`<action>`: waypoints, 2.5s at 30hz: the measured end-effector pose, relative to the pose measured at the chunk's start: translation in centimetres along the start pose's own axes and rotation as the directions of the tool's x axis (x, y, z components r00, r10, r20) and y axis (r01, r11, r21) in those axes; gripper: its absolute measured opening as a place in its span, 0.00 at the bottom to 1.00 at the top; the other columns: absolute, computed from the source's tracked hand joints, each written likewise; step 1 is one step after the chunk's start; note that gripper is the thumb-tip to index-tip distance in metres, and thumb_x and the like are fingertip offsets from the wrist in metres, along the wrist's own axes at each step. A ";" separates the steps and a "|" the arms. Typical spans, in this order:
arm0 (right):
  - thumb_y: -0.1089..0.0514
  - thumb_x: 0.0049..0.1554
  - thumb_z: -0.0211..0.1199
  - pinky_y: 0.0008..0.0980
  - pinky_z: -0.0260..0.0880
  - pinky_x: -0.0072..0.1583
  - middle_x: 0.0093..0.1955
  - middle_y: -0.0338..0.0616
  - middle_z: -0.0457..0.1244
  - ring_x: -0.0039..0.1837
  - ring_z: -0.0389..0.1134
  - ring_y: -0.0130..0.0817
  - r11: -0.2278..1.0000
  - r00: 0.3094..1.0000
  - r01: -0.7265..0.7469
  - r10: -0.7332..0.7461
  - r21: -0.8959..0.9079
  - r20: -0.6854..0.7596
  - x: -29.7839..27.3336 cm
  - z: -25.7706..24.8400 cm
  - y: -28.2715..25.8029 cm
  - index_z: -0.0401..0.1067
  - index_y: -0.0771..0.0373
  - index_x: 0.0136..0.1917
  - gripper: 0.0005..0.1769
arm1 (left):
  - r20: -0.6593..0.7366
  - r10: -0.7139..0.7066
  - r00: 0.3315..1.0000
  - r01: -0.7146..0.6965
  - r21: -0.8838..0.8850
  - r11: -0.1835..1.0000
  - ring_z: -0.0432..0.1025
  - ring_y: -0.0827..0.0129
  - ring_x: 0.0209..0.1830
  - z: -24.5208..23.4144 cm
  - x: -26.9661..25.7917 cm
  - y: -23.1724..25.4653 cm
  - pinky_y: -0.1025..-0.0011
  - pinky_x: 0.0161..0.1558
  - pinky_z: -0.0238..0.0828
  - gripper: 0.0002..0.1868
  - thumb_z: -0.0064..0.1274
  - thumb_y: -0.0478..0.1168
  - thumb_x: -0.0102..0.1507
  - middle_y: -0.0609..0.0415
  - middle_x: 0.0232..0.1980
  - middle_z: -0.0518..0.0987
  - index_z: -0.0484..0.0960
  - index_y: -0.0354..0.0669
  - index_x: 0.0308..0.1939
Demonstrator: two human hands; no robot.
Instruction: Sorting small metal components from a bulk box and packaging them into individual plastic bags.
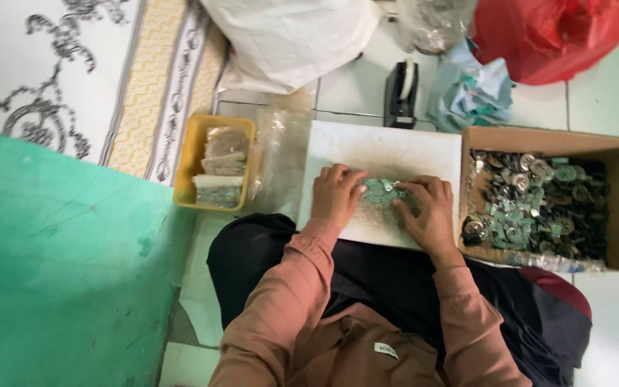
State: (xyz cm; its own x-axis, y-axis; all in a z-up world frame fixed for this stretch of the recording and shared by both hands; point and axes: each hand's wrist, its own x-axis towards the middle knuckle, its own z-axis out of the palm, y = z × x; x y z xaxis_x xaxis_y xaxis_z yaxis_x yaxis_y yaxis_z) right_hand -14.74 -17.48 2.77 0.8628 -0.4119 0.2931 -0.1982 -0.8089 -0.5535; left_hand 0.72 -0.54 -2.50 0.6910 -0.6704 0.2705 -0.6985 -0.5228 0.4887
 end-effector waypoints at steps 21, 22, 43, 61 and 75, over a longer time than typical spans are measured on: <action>0.48 0.60 0.69 0.43 0.65 0.57 0.53 0.38 0.63 0.58 0.63 0.42 0.958 0.951 0.276 -0.261 -0.073 0.168 9.7 7.2 -13.7 0.78 0.50 0.58 0.13 | -0.009 -0.681 0.733 0.388 -0.816 0.429 0.73 0.54 0.63 -9.8 -2.2 -10.6 0.52 0.64 0.68 0.21 0.42 0.47 0.69 0.49 0.60 0.79 0.76 0.55 0.66; 0.48 0.60 0.69 0.43 0.65 0.57 0.53 0.38 0.63 0.58 0.63 0.42 0.957 0.949 0.279 -0.264 -0.074 0.170 9.9 8.7 -14.5 0.78 0.50 0.58 0.13 | -0.011 -0.683 0.730 0.387 -0.818 0.426 0.73 0.54 0.63 -9.4 -2.2 -10.4 0.52 0.64 0.68 0.21 0.42 0.47 0.69 0.49 0.60 0.79 0.76 0.55 0.66; 0.65 0.58 0.65 0.38 0.70 0.58 0.41 0.47 0.67 0.47 0.70 0.34 0.608 0.917 -0.265 -0.080 0.748 0.390 9.8 -1.5 -18.2 0.72 0.68 0.54 0.10 | -0.020 -0.518 0.855 0.277 -0.828 0.488 0.63 0.45 0.72 -15.7 -1.6 -5.4 0.50 0.70 0.60 0.37 0.25 0.65 0.74 0.37 0.68 0.70 0.67 0.42 0.73; 0.61 0.40 0.85 0.44 0.74 0.58 0.57 0.64 0.71 0.61 0.68 0.44 0.736 0.711 -0.497 0.041 0.461 0.702 0.1 -15.6 -9.7 0.72 0.71 0.66 0.42 | 0.256 -0.284 0.924 0.340 -0.889 0.306 0.66 0.79 0.18 -17.0 -6.9 3.5 0.82 0.23 0.63 0.11 0.66 0.44 0.62 0.57 0.19 0.74 0.88 0.39 0.35; 0.70 0.55 0.70 0.32 0.75 0.47 0.38 0.53 0.70 0.38 0.73 0.36 0.394 0.915 -0.391 0.260 0.832 0.307 -5.9 -13.8 -4.9 0.74 0.74 0.50 0.10 | 0.049 -0.406 0.913 0.265 -0.828 0.495 0.69 0.72 0.25 -20.5 -9.2 2.8 0.77 0.28 0.61 0.18 0.56 0.48 0.69 0.46 0.26 0.81 0.87 0.37 0.34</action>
State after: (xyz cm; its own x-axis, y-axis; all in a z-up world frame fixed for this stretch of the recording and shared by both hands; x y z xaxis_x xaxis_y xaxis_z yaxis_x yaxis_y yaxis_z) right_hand -25.29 -16.89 14.47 0.8810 -0.4589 -0.1154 -0.0291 0.1910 -0.9812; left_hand -3.83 14.97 13.42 0.9050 -0.4253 0.0078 -0.0088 -0.0004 1.0000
